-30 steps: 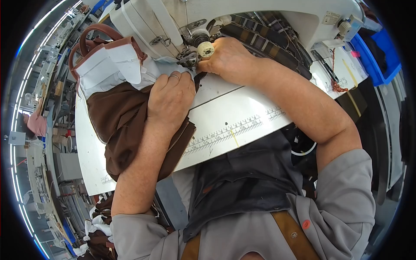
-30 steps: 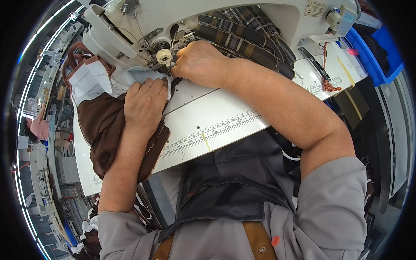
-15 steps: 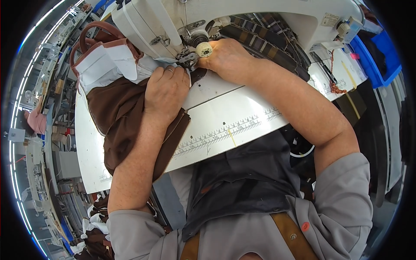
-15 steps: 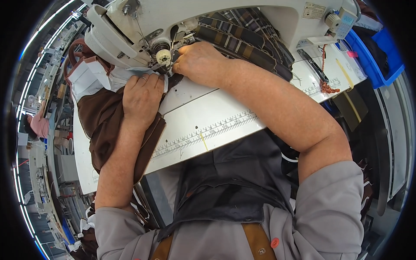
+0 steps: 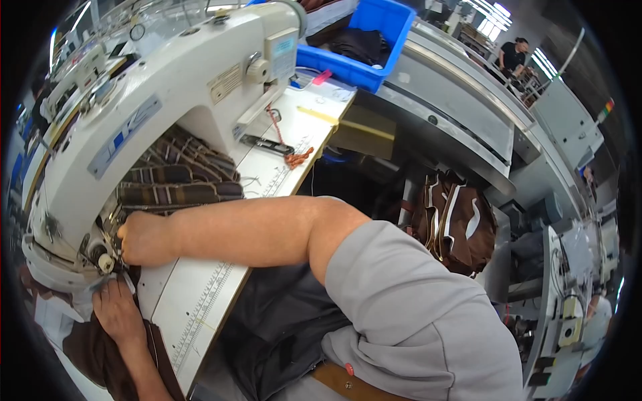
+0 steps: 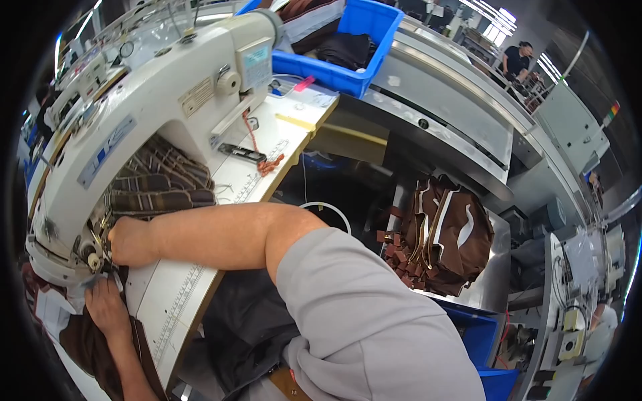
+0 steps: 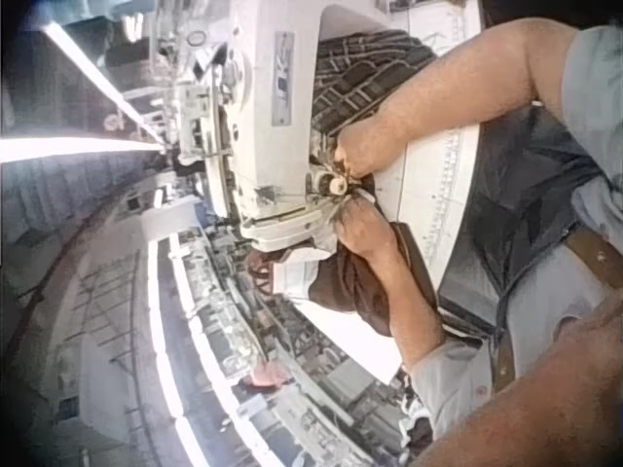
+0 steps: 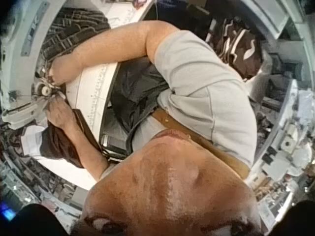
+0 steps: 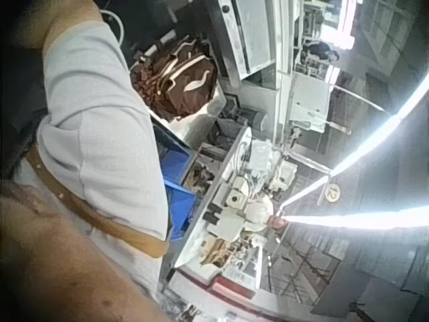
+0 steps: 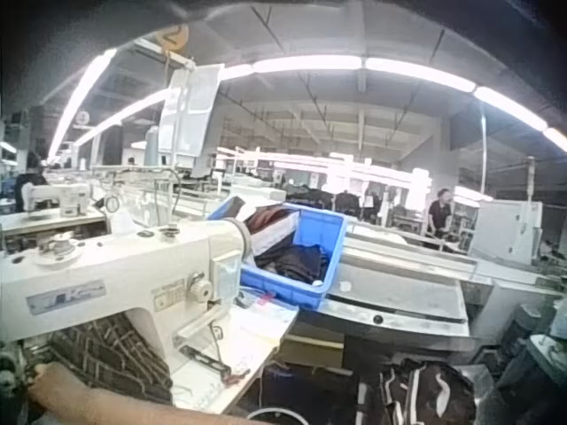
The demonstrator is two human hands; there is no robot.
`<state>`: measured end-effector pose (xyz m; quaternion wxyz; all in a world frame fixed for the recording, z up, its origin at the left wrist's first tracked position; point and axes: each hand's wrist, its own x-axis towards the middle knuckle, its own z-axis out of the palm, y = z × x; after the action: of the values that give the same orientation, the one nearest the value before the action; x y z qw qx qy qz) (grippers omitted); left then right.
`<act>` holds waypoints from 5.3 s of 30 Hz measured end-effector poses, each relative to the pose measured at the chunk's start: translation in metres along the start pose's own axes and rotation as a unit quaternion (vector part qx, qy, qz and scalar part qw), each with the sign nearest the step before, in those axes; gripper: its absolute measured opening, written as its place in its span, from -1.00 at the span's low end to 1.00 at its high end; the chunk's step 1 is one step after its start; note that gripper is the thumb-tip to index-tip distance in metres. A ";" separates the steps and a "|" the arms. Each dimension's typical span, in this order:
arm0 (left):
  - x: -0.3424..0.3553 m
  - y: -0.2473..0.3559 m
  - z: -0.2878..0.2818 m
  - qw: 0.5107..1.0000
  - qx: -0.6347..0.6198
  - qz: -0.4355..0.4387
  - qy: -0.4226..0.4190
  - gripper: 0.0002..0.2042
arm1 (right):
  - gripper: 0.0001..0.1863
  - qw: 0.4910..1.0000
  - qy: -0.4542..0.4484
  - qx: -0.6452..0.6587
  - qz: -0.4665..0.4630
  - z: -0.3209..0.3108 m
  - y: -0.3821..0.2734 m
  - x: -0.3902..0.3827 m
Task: The recorder is sewing various brown and white fabric components to assemble bags using an industrial sewing machine.
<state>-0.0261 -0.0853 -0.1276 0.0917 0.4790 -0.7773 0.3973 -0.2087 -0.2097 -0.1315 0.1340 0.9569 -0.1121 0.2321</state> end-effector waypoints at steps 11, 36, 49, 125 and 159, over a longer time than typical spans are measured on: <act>-0.005 -0.004 0.033 0.999 0.015 0.026 0.010 -0.83 | -0.82 0.999 -0.003 0.011 0.046 0.005 0.006 -0.012; -0.081 -0.039 -0.151 0.936 -0.335 -0.091 -0.068 -0.74 | -0.81 0.998 -0.027 0.024 0.051 -0.012 -0.006 -0.004; -0.227 0.061 -0.214 0.862 -0.192 -0.463 0.075 -0.44 | -0.95 0.998 -0.016 -0.057 -0.014 -0.090 -0.067 -0.007; -0.132 0.106 -0.192 0.641 -0.571 -0.503 0.100 -0.65 | -0.71 0.864 0.152 0.481 0.000 -0.077 -0.188 -0.003; -0.135 0.069 -0.210 0.813 -0.307 -0.472 0.147 -0.63 | -0.91 0.787 0.064 0.605 0.099 -0.092 -0.218 0.001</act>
<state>-0.0616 0.1688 -0.0948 0.5234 0.6703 -0.5143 0.1112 -0.1855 0.0232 -0.0968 -0.4895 0.8086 -0.0340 0.3247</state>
